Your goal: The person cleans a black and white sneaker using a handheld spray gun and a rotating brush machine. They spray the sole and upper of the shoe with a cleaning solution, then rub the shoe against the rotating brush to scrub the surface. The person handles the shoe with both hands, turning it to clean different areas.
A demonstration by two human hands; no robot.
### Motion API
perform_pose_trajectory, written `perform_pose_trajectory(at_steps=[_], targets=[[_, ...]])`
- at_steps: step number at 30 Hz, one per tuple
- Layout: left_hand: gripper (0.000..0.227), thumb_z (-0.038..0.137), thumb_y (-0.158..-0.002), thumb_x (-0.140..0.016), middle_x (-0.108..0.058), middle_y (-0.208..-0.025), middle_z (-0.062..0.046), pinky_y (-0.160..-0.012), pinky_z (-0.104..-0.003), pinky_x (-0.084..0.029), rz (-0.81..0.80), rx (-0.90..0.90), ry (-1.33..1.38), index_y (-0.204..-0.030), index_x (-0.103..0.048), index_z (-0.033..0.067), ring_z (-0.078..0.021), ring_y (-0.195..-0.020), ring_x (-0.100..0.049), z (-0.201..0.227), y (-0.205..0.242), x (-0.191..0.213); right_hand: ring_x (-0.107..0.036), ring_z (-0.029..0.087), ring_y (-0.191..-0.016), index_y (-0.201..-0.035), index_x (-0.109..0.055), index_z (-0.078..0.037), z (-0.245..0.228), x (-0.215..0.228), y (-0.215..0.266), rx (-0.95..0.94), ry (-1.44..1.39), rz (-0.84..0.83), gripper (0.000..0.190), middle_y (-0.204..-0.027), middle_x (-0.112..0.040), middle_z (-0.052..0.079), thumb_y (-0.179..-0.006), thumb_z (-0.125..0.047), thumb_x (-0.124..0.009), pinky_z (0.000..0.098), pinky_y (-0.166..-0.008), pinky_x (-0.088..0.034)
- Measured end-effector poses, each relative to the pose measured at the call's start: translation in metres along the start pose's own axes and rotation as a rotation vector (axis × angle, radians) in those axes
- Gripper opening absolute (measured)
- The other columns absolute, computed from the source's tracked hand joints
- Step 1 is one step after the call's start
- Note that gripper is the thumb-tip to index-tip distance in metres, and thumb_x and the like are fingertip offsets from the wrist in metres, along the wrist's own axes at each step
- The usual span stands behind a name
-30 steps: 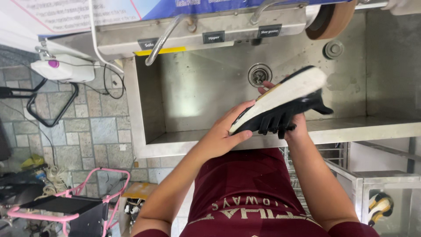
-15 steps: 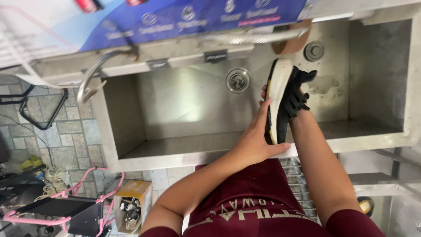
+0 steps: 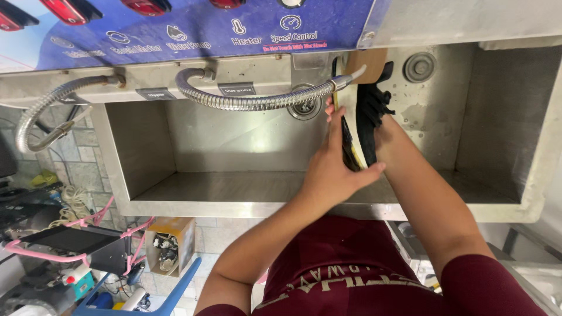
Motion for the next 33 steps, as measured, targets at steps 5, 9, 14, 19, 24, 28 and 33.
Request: perform_pose_trajectory(at_steps=[5,9,14,19,24,28,33], targets=[[0.118,0.032,-0.075,-0.085,-0.051,-0.149,-0.035,-0.105,-0.047,-0.054,0.041,-0.063,0.068,-0.165,-0.014,0.003,-0.0485,-0.131,-0.06,0.007,0.034,-0.013,-0.067,0.037,-0.073,-0.105,-0.063,0.0,0.015,0.013,-0.002,-0.032,0.007,0.017,0.066,-0.09,-0.069,0.016,-0.099,-0.063,-0.043,0.0513,-0.066,-0.057],[0.112,0.024,-0.078,-0.082,-0.051,-0.15,-0.033,-0.112,-0.045,-0.052,-0.017,-0.132,0.102,-0.164,-0.014,0.0025,-0.0459,-0.135,-0.06,-0.002,0.066,-0.007,-0.07,0.043,-0.092,-0.118,-0.063,0.005,0.034,-0.005,0.032,-0.043,-0.096,-0.17,0.071,-0.101,-0.07,0.023,-0.098,-0.06,-0.043,0.0523,-0.081,-0.058],[0.108,0.005,-0.078,-0.07,-0.042,-0.161,-0.032,-0.118,-0.038,-0.041,-0.11,-0.17,0.197,-0.167,-0.009,0.0027,-0.0404,-0.147,-0.048,-0.031,0.109,0.023,-0.068,0.039,-0.113,-0.138,-0.056,0.006,0.018,-0.07,0.113,0.325,-0.283,-0.109,0.057,-0.126,-0.068,0.021,-0.112,-0.043,-0.043,0.0511,-0.105,-0.056],[0.098,-0.007,-0.078,-0.058,-0.052,-0.155,-0.022,-0.116,-0.03,-0.038,-0.056,-0.108,0.434,-0.166,-0.017,0.0035,-0.0276,-0.141,-0.052,-0.079,0.134,0.076,-0.057,0.031,-0.132,-0.16,-0.027,-0.008,0.006,-0.163,0.194,0.706,0.222,-0.061,0.07,-0.144,-0.055,0.016,-0.105,-0.033,-0.061,0.0474,-0.113,-0.048],[0.081,-0.016,-0.076,-0.05,-0.053,-0.157,-0.018,-0.12,-0.03,-0.038,-0.03,-0.262,0.449,-0.155,-0.043,0.0015,-0.0235,-0.145,-0.052,-0.097,0.157,0.163,-0.043,0.027,-0.152,-0.169,-0.011,-0.011,0.04,-0.247,0.263,0.899,0.767,-0.244,0.112,-0.166,-0.039,0.018,-0.082,-0.014,-0.081,0.0424,-0.124,-0.035],[0.077,-0.017,-0.073,-0.048,-0.064,-0.146,-0.017,-0.115,-0.031,-0.044,-0.014,-0.304,0.322,-0.147,-0.054,0.0019,-0.0256,-0.136,-0.061,-0.099,0.171,0.229,-0.035,0.029,-0.153,-0.17,-0.007,-0.012,0.079,-0.278,0.277,0.779,0.736,-0.284,0.124,-0.166,-0.031,0.02,-0.073,-0.01,-0.085,0.0418,-0.122,-0.028],[0.072,-0.019,-0.07,-0.051,-0.065,-0.142,-0.019,-0.123,-0.039,-0.042,0.001,-0.556,0.094,-0.138,-0.062,0.0016,-0.0329,-0.144,-0.057,-0.067,0.185,0.287,-0.045,0.029,-0.151,-0.162,-0.033,-0.007,0.108,-0.307,0.273,0.834,0.534,-0.22,0.091,-0.166,-0.04,0.02,-0.087,-0.017,-0.083,0.0434,-0.127,-0.037]])
Point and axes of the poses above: each hand's wrist, its own y-axis away from the middle knuckle, its own x-axis out of the back of the hand, z = x × y, the point moved 8 cm from there along -y, towards the middle knuckle
